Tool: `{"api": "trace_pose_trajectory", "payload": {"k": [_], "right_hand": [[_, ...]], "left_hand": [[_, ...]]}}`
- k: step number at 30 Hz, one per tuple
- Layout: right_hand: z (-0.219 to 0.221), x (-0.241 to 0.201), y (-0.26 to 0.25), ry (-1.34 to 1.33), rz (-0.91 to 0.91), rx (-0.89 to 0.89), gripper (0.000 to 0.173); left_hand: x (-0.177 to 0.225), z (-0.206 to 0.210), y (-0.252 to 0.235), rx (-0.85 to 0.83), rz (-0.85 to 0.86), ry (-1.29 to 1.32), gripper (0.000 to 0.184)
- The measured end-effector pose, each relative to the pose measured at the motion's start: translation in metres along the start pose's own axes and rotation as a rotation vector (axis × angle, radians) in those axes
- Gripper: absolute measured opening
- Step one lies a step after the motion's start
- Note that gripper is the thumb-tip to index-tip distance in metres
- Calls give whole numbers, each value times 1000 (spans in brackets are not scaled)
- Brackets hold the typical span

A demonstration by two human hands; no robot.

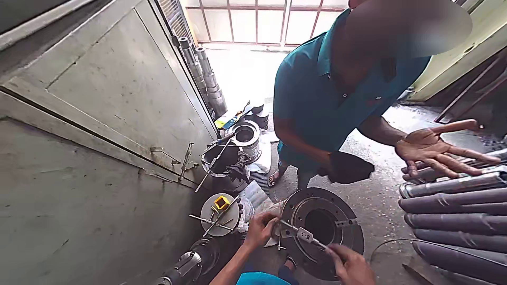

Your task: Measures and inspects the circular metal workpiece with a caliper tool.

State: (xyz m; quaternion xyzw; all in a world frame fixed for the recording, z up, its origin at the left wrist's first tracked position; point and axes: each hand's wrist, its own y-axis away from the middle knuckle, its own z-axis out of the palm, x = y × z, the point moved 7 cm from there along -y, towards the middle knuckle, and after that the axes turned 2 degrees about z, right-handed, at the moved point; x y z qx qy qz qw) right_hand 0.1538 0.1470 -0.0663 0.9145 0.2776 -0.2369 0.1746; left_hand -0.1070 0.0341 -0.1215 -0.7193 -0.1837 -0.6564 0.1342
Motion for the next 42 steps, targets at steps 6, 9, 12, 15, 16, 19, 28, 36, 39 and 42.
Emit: {"api": "trace_pose_trajectory", "payload": {"k": [6,9,12,15,16,19,28,36,39,42], "right_hand": [[-9,1,-75,61,-152,13,23],[-10,10,-52,71,-32,-275,22],[30,-3,0,-250,7,-626,29],[99,-54,22,-783,139,-648,33],[115,-71,16,-910,211,-538,31],[138,-112,1,-1163,453,-202,15],[4,-33,-20,-279,-292,275,26],[18,-6,-53,50,-276,41,41],[22,-26,-6,161,-72,184,41],[36,-52,35,207,83,115,36]], "left_hand": [[3,18,80,160,-44,40,16],[5,14,45,247,-203,155,18],[17,32,-34,50,-253,74,24],[43,99,-92,-493,-138,-265,25],[53,126,-96,-686,-69,-405,24],[73,173,-76,-1055,16,-766,20],[39,3,8,-430,5,-371,34],[0,3,61,210,15,93,21],[-1,7,12,196,-30,242,22],[4,23,-50,-2,-37,244,25]]}}
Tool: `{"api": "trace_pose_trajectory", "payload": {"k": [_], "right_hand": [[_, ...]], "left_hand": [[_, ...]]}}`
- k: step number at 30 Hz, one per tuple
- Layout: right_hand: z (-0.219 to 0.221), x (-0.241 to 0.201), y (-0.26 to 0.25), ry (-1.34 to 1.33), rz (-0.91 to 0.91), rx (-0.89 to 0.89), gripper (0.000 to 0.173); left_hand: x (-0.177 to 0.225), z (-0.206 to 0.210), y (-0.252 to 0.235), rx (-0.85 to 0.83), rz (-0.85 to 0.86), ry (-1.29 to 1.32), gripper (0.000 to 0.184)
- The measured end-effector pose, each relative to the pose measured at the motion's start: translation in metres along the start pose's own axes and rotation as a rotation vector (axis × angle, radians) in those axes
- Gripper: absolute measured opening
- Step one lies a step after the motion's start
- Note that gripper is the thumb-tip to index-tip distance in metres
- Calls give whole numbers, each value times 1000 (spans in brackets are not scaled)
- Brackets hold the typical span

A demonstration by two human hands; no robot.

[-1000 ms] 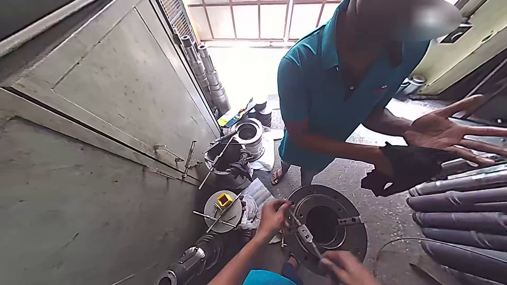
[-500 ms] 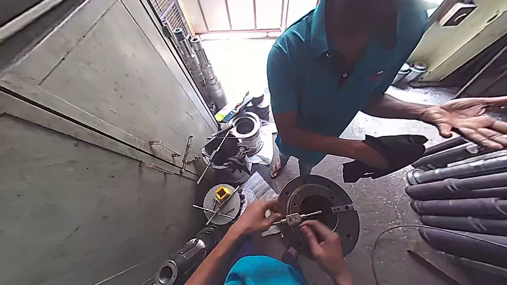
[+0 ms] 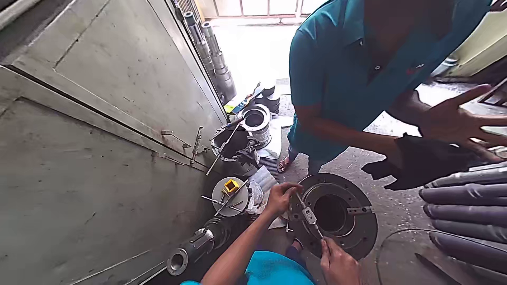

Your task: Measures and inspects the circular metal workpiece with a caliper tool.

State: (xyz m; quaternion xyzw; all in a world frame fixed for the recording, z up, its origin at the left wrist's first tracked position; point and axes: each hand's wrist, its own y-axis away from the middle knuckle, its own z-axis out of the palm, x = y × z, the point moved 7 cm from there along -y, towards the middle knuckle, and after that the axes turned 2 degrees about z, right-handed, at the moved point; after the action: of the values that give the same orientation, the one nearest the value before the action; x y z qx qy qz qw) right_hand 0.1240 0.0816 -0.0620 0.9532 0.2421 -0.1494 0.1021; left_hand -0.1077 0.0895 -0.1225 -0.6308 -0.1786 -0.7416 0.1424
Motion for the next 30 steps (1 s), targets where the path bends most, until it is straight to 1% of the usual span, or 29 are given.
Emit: {"api": "trace_pose_trajectory", "payload": {"k": [2,4,6,8,9,10,12,14,15,17,18,19,20,22,23,24,26,27,28,29,30], "right_hand": [[1,4,4,-40,-16,-62,32],[-6,24,-15,-102,-70,-117,30],[-12,45,-41,-125,-140,-85,30],[-13,54,-72,-146,-208,-32,31],[-13,51,-88,-147,-236,-18,31],[-11,46,-103,-145,-260,-24,29],[-7,31,-123,-127,-317,-86,28],[-10,27,-128,-90,-320,-168,26],[-14,33,-122,-69,-273,-225,25],[-20,52,-101,-75,-176,-363,27],[-17,56,-87,-120,-140,-467,28],[-9,53,-70,-211,-112,-589,29],[4,45,-53,-337,-87,-711,30],[38,18,-25,-694,-6,-839,31],[51,4,-17,-870,58,-848,31],[63,-12,-12,-1018,124,-830,31],[79,-41,-12,-1209,244,-734,30],[84,-51,-15,-1266,290,-675,29],[88,-55,-17,-1318,328,-638,28],[89,-55,-18,-1351,341,-629,28],[89,-51,-17,-1333,322,-662,29]], "left_hand": [[1,2,-12,-114,-4,-17,25],[3,-12,5,-107,2,-69,24],[4,-26,42,-30,55,-169,23],[6,-28,83,47,136,-248,20],[5,-23,104,68,134,-262,18],[3,-15,123,74,92,-254,17],[-3,2,148,80,12,-192,17],[-1,1,149,144,13,-206,17],[2,-5,142,189,-4,-207,18],[3,-16,108,244,-96,-147,20],[5,-18,80,221,-145,-146,22],[9,-13,50,163,-179,-167,23],[14,-2,17,60,-214,-212,24],[19,34,-39,-255,-250,-338,24],[19,58,-57,-427,-217,-404,23],[20,82,-65,-600,-167,-468,23],[23,124,-66,-898,-114,-597,24],[22,140,-63,-993,-105,-654,23],[22,150,-59,-1037,-107,-712,22],[23,152,-59,-1029,-92,-764,21],[25,145,-60,-984,-74,-789,21]]}}
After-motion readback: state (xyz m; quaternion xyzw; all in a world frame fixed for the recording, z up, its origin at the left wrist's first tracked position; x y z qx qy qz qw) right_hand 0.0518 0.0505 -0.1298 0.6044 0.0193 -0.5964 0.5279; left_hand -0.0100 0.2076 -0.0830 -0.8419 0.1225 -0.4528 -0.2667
